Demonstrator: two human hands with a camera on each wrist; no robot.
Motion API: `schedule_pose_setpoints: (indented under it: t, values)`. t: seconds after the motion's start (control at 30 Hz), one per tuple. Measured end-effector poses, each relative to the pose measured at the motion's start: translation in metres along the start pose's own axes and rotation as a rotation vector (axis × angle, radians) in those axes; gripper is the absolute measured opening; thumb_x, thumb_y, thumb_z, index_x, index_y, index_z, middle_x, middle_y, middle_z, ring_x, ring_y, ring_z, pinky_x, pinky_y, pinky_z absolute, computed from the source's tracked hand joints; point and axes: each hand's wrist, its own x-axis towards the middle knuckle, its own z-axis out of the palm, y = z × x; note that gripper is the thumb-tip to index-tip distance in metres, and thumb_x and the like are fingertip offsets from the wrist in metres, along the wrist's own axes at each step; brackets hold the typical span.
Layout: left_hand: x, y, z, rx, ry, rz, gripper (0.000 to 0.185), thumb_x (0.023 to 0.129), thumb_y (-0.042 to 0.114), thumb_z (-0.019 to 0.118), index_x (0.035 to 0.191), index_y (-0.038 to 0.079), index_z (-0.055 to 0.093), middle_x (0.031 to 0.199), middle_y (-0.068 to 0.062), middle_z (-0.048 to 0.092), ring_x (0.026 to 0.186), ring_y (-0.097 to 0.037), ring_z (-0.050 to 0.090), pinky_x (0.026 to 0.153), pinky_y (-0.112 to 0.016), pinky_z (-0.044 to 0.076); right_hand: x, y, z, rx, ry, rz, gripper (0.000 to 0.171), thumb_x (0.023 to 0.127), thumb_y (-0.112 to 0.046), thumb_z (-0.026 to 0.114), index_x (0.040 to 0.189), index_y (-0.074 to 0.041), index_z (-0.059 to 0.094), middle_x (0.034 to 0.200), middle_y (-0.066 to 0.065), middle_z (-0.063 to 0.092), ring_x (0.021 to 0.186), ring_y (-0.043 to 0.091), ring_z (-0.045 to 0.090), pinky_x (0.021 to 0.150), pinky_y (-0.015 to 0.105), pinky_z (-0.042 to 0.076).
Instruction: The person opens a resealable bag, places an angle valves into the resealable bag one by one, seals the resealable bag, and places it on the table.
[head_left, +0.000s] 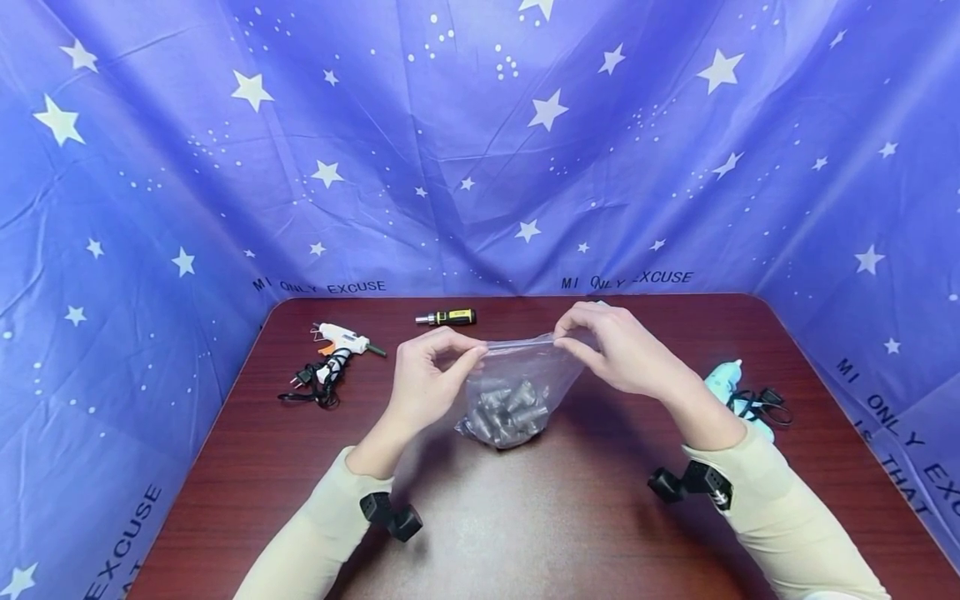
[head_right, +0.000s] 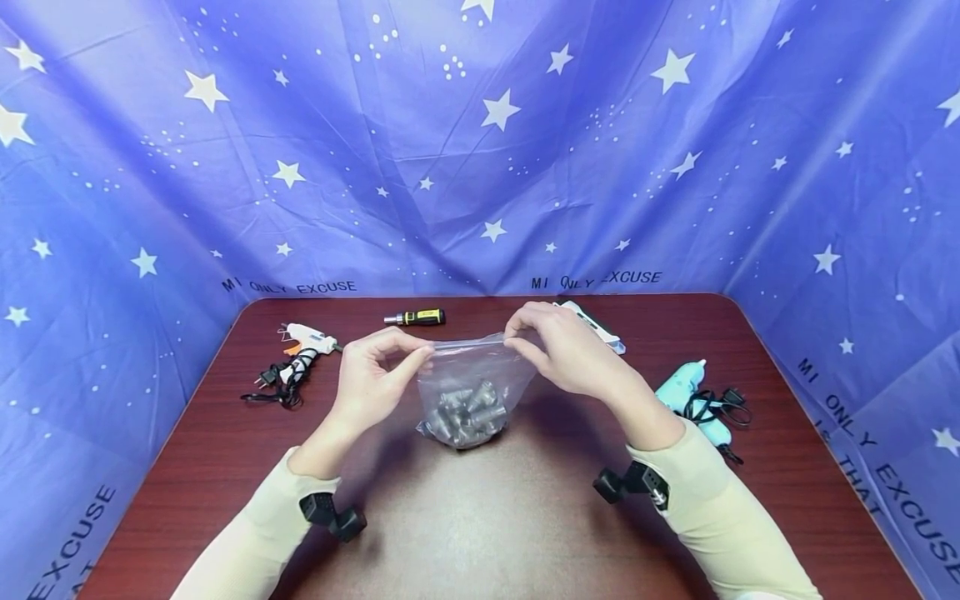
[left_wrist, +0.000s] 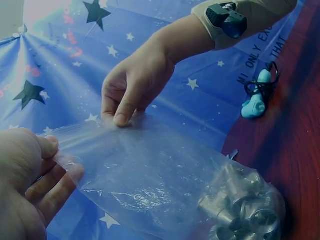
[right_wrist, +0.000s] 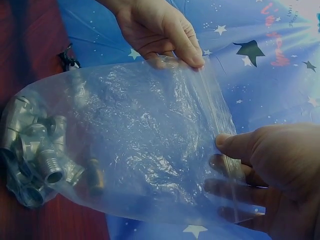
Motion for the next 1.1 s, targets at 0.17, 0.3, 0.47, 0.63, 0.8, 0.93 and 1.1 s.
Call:
schedule_pose_setpoints:
  t: [0.17, 0.3, 0.47, 0.63, 0.8, 0.93, 1.1]
  values:
    - [0.0015, 0.0004, 0.0008, 0.006, -0.005, -0.002, 0.004, 0.091, 0.0, 0.08, 0.092, 0.002, 0.083, 0.087, -0.015, 0.081, 0.069, -0.015, 0.079, 0.066, -0.027, 0.065, -0.0026, 0.0018, -0.0014, -0.002, -0.004, 0.009, 0.006, 0.099, -0.011, 0.074, 0.098, -0.017, 0.073, 0.097, -0.004, 0.073, 0.097, 0.014, 0.068, 0.087, 0.041, 0.056]
    - [0.0012, 0.0004, 0.0008, 0.004, -0.008, -0.008, 0.004, 0.091, -0.001, 0.08, 0.092, 0.002, 0.083, 0.088, -0.015, 0.081, 0.069, -0.016, 0.079, 0.066, -0.028, 0.065, -0.0037, 0.0019, -0.0029, 0.002, -0.005, 0.012, 0.003, 0.101, -0.014, 0.073, 0.097, -0.015, 0.073, 0.097, -0.003, 0.073, 0.097, 0.015, 0.069, 0.087, 0.042, 0.057]
    - [-0.0005, -0.0008, 0.0013, -0.018, -0.009, -0.012, 0.003, 0.092, -0.001, 0.079, 0.092, -0.001, 0.082, 0.087, -0.017, 0.08, 0.069, -0.015, 0.079, 0.065, -0.029, 0.065, -0.0058, 0.0041, -0.0028, -0.006, 0.0, 0.013, 0.007, 0.098, -0.01, 0.075, 0.098, -0.017, 0.073, 0.097, -0.004, 0.073, 0.097, 0.014, 0.069, 0.087, 0.041, 0.057]
    - [-0.0018, -0.0012, 0.0017, -0.019, -0.005, -0.01, 0.004, 0.092, 0.001, 0.079, 0.092, -0.002, 0.082, 0.087, -0.016, 0.08, 0.069, -0.013, 0.078, 0.065, -0.028, 0.065, -0.0075, 0.0067, -0.0024, -0.012, 0.011, 0.0, 0.009, 0.098, -0.009, 0.075, 0.097, -0.018, 0.073, 0.095, -0.006, 0.071, 0.094, 0.011, 0.068, 0.083, 0.039, 0.057]
    - [-0.0016, -0.0013, 0.0026, -0.02, -0.004, -0.012, 0.004, 0.092, 0.001, 0.079, 0.092, -0.002, 0.082, 0.087, -0.016, 0.08, 0.069, -0.012, 0.078, 0.065, -0.028, 0.065, -0.0087, 0.0079, -0.0031, -0.016, 0.02, -0.011, 0.01, 0.098, -0.009, 0.075, 0.097, -0.019, 0.073, 0.093, -0.007, 0.069, 0.089, 0.008, 0.065, 0.079, 0.039, 0.055]
    - [-0.0014, -0.0017, 0.0033, -0.024, -0.01, -0.019, 0.004, 0.092, 0.0, 0.079, 0.092, -0.002, 0.082, 0.087, -0.016, 0.08, 0.068, -0.012, 0.078, 0.065, -0.028, 0.065, -0.0093, 0.0083, -0.0045, -0.023, 0.015, -0.011, 0.01, 0.099, -0.009, 0.074, 0.097, -0.019, 0.072, 0.093, -0.008, 0.07, 0.088, 0.007, 0.064, 0.079, 0.039, 0.056]
    - [-0.0006, -0.0009, 0.0026, -0.015, -0.009, -0.011, 0.004, 0.093, 0.001, 0.079, 0.092, 0.0, 0.082, 0.086, -0.016, 0.08, 0.067, -0.015, 0.078, 0.065, -0.028, 0.065, -0.0105, 0.01, -0.0068, -0.025, 0.005, -0.006, 0.01, 0.099, -0.009, 0.074, 0.096, -0.018, 0.072, 0.094, -0.008, 0.071, 0.089, 0.008, 0.066, 0.081, 0.041, 0.058]
